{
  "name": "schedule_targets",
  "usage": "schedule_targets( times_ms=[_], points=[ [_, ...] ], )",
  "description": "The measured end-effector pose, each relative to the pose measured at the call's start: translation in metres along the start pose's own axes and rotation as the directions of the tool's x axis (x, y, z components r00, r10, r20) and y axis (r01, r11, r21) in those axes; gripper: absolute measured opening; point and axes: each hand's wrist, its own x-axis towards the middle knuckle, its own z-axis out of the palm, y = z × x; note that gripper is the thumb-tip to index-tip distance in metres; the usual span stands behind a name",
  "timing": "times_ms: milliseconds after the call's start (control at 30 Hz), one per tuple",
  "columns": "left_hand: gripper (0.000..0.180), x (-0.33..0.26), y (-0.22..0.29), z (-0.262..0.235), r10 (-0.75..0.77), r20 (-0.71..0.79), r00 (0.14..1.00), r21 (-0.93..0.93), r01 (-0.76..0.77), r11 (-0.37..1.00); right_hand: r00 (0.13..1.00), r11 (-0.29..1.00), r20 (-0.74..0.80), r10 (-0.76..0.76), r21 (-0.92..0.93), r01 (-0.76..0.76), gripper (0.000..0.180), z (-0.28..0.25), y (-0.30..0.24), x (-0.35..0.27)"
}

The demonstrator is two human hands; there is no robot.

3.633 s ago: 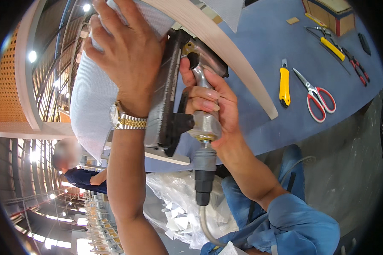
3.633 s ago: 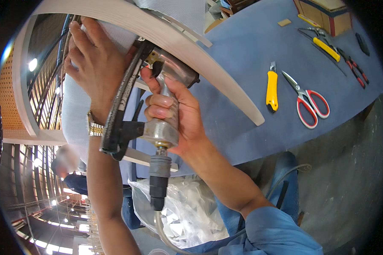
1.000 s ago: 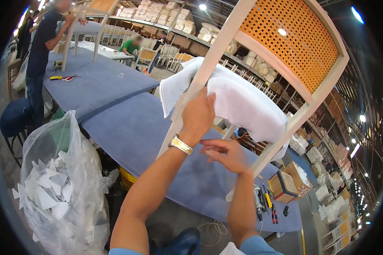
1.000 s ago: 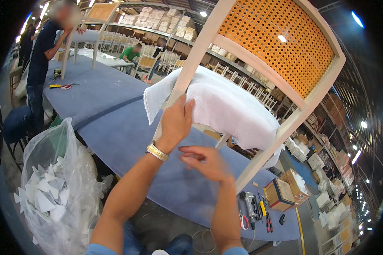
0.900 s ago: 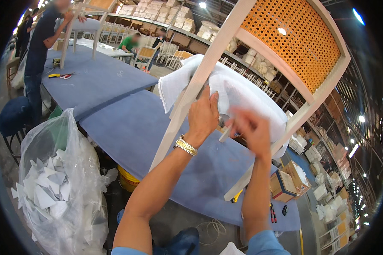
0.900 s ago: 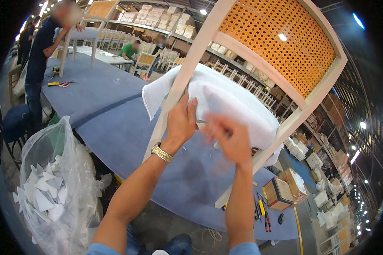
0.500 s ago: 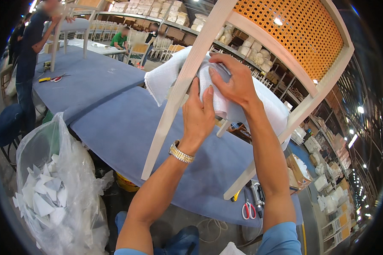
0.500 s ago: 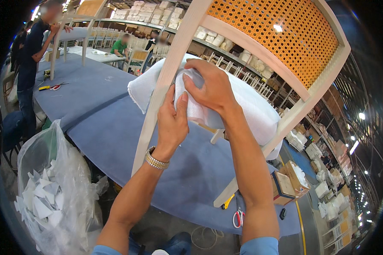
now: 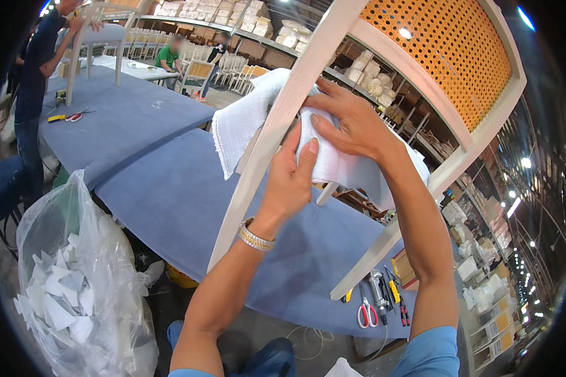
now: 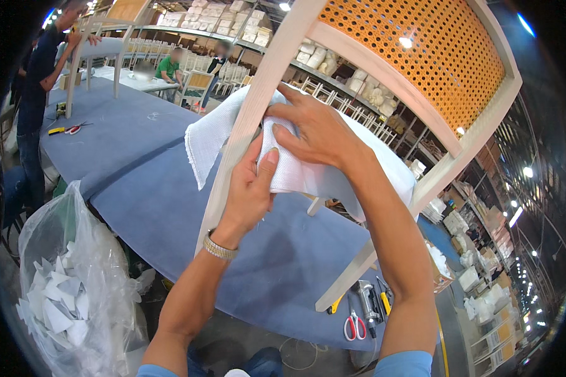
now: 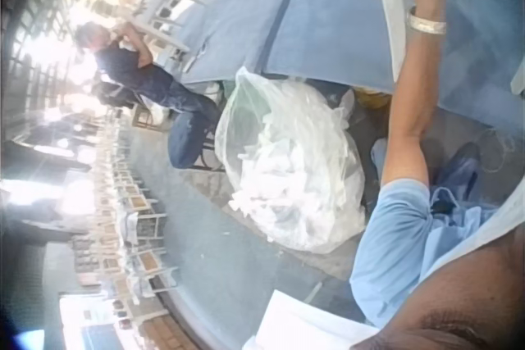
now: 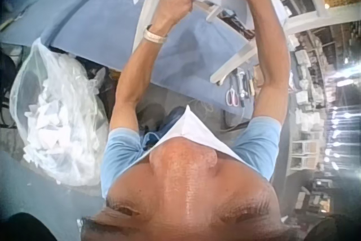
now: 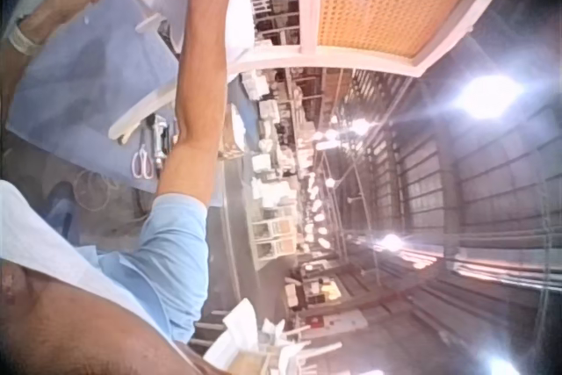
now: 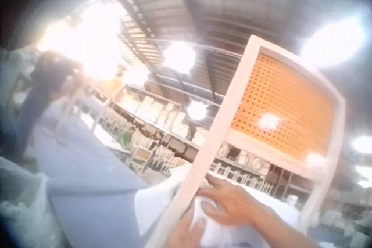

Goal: The person covers a wooden chair frame with white fabric, smoothing and stretching it over the seat. They use a pneumatic staple gun to secure the fabric to the underside of the chair and scissors to trim excess material. The person repeatedly repositions the chair to access different sides while stapling and trimming.

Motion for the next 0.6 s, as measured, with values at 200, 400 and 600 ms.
schedule_targets(
  times_ms=[200, 400, 600],
  points=[
    [0.051, -0.004, 0.002, -0.001, -0.075, -0.023, 0.997, -0.017, 0.075, 0.997, 0.999, 1.0, -0.043, 0.012, -0.025, -0.013, 0.039, 0.008, 0.0, -0.006],
    [0.049, -0.002, -0.001, -0.003, -0.045, 0.048, 0.998, 0.003, 0.045, 0.999, 0.999, 0.999, 0.046, -0.001, -0.046, 0.003, 0.042, 0.002, -0.001, -0.003],
    [0.046, -0.002, -0.005, 0.002, -0.031, 0.072, 0.997, -0.107, 0.038, 0.994, 0.987, 0.966, 0.155, 0.047, 0.246, -0.085, 0.047, -0.005, 0.012, 0.003]
  ],
)
